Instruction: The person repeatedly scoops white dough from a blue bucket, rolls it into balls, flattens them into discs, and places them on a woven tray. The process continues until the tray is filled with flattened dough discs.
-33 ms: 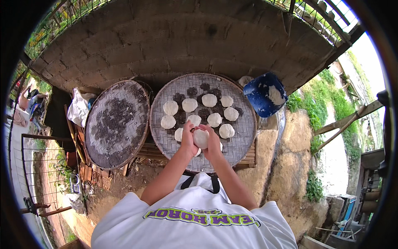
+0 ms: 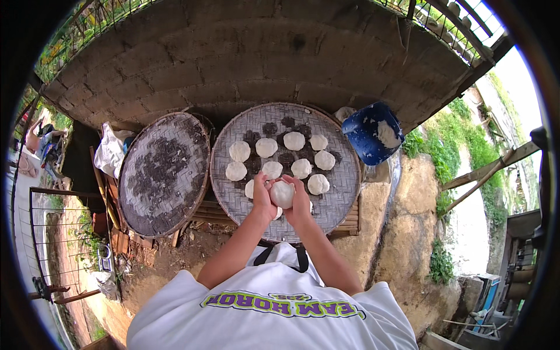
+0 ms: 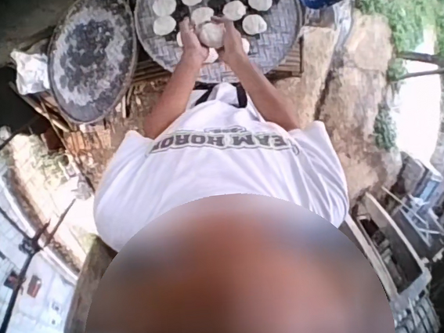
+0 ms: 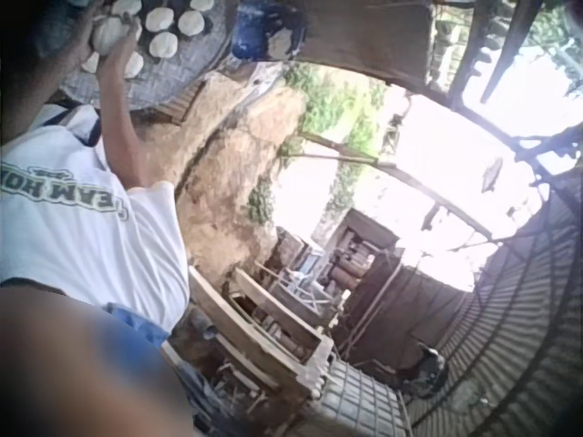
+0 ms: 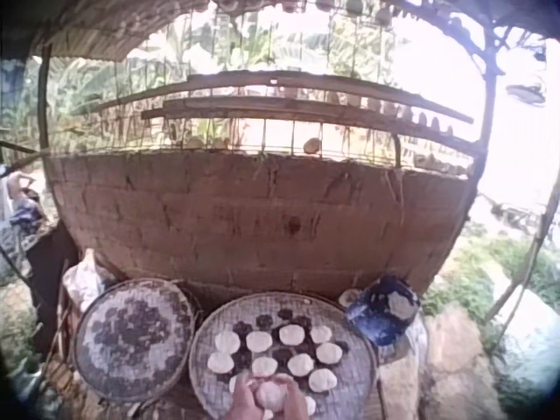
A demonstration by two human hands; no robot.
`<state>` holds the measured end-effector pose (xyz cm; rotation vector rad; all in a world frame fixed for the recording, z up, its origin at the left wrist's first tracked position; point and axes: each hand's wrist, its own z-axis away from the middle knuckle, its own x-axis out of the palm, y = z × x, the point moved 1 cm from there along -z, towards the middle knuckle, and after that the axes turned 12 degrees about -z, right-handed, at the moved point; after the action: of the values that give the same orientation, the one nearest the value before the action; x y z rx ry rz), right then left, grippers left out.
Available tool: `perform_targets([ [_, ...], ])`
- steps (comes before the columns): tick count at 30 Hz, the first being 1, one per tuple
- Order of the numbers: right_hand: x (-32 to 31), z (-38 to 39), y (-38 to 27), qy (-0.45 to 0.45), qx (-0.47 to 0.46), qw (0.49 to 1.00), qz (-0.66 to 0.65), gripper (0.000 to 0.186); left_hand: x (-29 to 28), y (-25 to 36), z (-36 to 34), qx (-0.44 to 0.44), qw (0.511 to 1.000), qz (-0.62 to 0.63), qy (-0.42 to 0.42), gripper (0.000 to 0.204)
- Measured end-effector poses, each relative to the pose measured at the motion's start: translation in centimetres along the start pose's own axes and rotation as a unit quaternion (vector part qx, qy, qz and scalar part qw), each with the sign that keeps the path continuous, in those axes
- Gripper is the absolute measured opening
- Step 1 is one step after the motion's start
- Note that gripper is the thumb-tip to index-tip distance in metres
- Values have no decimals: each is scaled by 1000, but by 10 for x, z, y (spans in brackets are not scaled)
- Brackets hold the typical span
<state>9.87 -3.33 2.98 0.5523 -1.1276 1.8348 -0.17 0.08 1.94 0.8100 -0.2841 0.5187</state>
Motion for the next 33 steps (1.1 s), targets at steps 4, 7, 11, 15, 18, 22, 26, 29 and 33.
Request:
perform_targets([
  [4, 2, 8, 11, -62, -131, 950, 277, 53, -15, -5, 12, -34, 988, 93, -116, 67],
  [7, 6, 9, 18, -112, -194, 944, 242, 54, -24, -2, 8, -65, 972, 65, -218, 65],
  [11, 11, 4, 29, 2, 86, 995, -51, 51, -25, 11, 7, 31, 999, 9, 36, 60],
  [15, 20, 10, 40, -84, -55, 987, 127, 45, -33, 29, 33, -23, 986, 123, -113, 64],
  [18, 26, 8, 45, -81, -107, 979, 152, 44, -44, 39, 33, -18, 994, 11, -110, 69],
  [22, 38, -3, 52, 13, 109, 981, -158, 44, -47, 39, 17, 164, 983, -68, 39, 62],
  [26, 45, 7, 53, -76, -46, 993, 73, 37, -47, 45, 22, 26, 994, 71, -80, 63],
  [29, 48, 11, 48, -183, -193, 948, 175, 39, -43, 65, 22, -40, 968, 70, -237, 70],
  [33, 51, -13, 42, -2, 19, 999, 29, 37, -36, 69, -5, 10, 994, -87, -63, 62],
])
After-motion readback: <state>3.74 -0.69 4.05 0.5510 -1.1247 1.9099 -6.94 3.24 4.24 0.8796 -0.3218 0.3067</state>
